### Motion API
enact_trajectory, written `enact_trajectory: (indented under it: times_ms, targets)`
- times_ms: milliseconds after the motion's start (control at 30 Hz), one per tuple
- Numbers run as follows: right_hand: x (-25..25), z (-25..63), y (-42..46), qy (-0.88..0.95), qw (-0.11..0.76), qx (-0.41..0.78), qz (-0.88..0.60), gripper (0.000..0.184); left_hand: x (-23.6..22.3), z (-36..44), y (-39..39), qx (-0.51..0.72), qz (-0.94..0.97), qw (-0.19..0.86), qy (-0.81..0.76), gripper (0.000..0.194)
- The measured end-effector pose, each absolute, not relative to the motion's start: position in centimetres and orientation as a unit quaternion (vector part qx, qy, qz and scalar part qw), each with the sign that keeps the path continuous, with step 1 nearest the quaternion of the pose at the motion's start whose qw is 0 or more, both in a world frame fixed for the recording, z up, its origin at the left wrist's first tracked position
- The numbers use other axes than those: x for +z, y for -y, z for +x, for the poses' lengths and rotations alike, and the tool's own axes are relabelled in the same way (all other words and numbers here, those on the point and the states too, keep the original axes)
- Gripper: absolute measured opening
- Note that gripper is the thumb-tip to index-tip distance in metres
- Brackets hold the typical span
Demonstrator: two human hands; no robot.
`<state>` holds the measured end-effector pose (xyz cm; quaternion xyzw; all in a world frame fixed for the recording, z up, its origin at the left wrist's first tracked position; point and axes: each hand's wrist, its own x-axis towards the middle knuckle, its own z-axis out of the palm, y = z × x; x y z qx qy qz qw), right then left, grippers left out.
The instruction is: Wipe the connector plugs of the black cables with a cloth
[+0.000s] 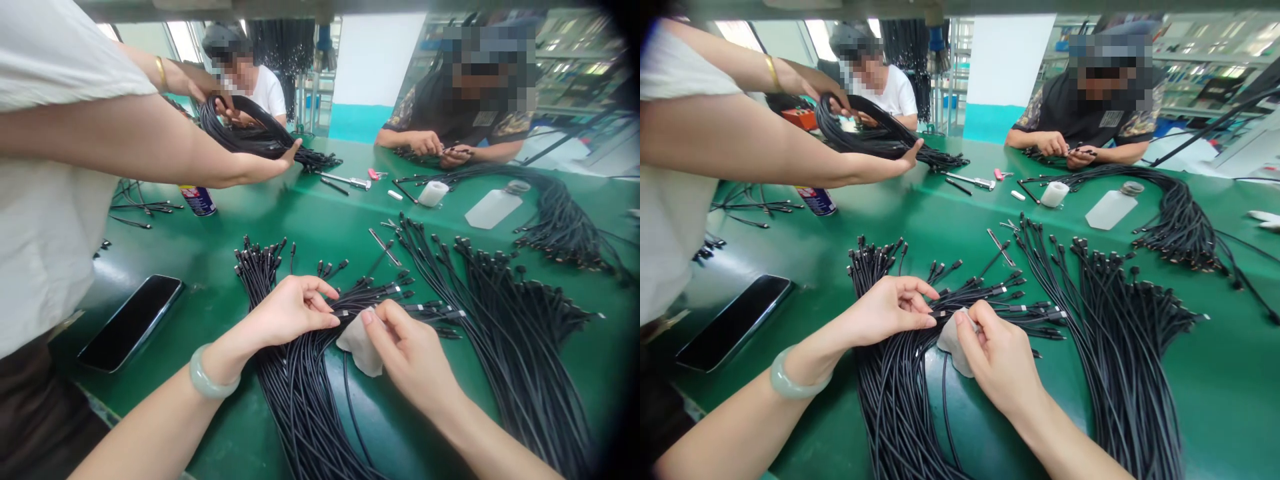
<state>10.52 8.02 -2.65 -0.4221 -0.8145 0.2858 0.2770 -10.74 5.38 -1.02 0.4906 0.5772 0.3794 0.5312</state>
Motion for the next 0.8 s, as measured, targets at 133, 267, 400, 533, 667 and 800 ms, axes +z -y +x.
enact_trajectory:
  times_ms: [133,267,400,533,667,800]
  targets:
    - [-2.7,10.7,-8.3,0.808,0.281,0.288,-0.430,0.036,-1.8,-10.8,-5.7,0.384,0.568,0.412,-0.601,0.020]
    - [-2.8,10.8,-8.4,0.801,0.268,0.300,-0.444,0.038,-2.5,-11.5,-6.2,0.335,0.643,0.216,-0.655,0.037]
    - [-2.9,10.6,-8.5,0.795,0.271,0.304,-0.449,0.040,-3.1,-12.7,-6.4,0.283,0.607,0.009,-0.743,0.021]
    - [-3.1,10.6,-8.5,0.799,0.272,0.298,-0.446,0.040,-3.8,-13.7,-6.5,0.198,0.546,-0.105,-0.807,0.017]
    - [-3.2,10.6,-8.6,0.802,0.274,0.289,-0.444,0.041,-4.3,-14.0,-6.8,0.212,0.558,-0.098,-0.797,0.007]
    - [-3.3,10.6,-8.7,0.803,0.278,0.289,-0.441,0.041,-4.3,-14.1,-6.9,0.236,0.542,-0.108,-0.799,0.010]
